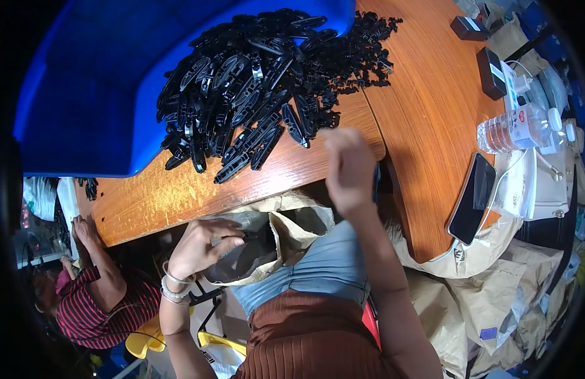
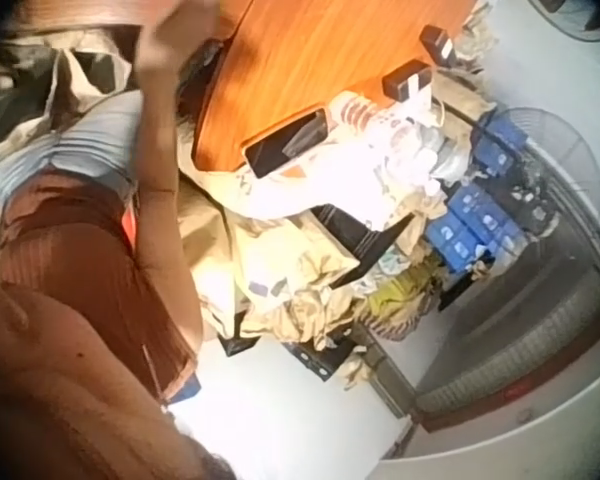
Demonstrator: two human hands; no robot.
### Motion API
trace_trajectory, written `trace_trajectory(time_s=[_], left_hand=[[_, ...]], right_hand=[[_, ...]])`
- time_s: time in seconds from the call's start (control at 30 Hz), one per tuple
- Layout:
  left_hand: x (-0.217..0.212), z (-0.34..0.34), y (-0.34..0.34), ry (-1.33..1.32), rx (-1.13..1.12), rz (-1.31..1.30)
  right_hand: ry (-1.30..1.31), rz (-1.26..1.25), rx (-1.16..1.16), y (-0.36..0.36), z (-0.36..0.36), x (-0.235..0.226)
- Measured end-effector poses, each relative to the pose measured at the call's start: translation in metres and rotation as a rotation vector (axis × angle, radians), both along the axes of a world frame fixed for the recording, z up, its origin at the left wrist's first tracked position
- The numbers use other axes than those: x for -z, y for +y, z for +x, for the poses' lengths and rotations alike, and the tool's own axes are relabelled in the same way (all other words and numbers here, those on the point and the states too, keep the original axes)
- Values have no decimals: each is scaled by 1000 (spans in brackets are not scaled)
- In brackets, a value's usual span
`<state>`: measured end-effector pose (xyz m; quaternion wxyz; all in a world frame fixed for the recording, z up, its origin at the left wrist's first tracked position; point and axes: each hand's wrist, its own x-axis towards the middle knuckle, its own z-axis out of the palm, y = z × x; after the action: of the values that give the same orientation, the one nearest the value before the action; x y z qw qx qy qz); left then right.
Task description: Assembling small black plastic components by hand at a workstation.
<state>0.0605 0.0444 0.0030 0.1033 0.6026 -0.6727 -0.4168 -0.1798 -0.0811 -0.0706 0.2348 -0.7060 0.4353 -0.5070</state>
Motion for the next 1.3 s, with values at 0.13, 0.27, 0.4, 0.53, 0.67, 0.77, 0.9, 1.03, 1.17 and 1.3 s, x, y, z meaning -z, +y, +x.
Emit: trace_trajectory(time_s=[0.13, 0.27, 0.4, 0.53, 0.67, 0.77, 0.9, 1.03, 1.17, 1.3], left_hand=[[11, -16, -18, -30, -3, -431], [24, -49, -68, -71, -229, -574], [39, -56, -88, -352, -199, -626], [43, -56, -82, -239, -216, -736], [33, -63, -69, 571, -526, -286], [25, -56, -64, 1032, -518, 45], [26, -56, -59, 1299, -509, 50], [21, -59, -53, 1349, -519, 45], [19, -58, -49, 1064, -553, -2], [23, -52, -42, 821, -481, -77]], right_hand=[[353, -69, 142, -37, -13, 2], [342, -31, 55, -41, -21, 6], [360, -45, -7, -37, -25, 3], [98, 162, -34, -23, -28, 0], [-320, 467, 18, -4, -21, -1], [-426, 393, -61, 5, -5, -4], [-606, 548, -249, 26, 19, -28], [-675, 430, -327, 30, 29, -22], [-599, 389, -363, 32, 29, -27], [-628, 436, -410, 39, 35, -35]])
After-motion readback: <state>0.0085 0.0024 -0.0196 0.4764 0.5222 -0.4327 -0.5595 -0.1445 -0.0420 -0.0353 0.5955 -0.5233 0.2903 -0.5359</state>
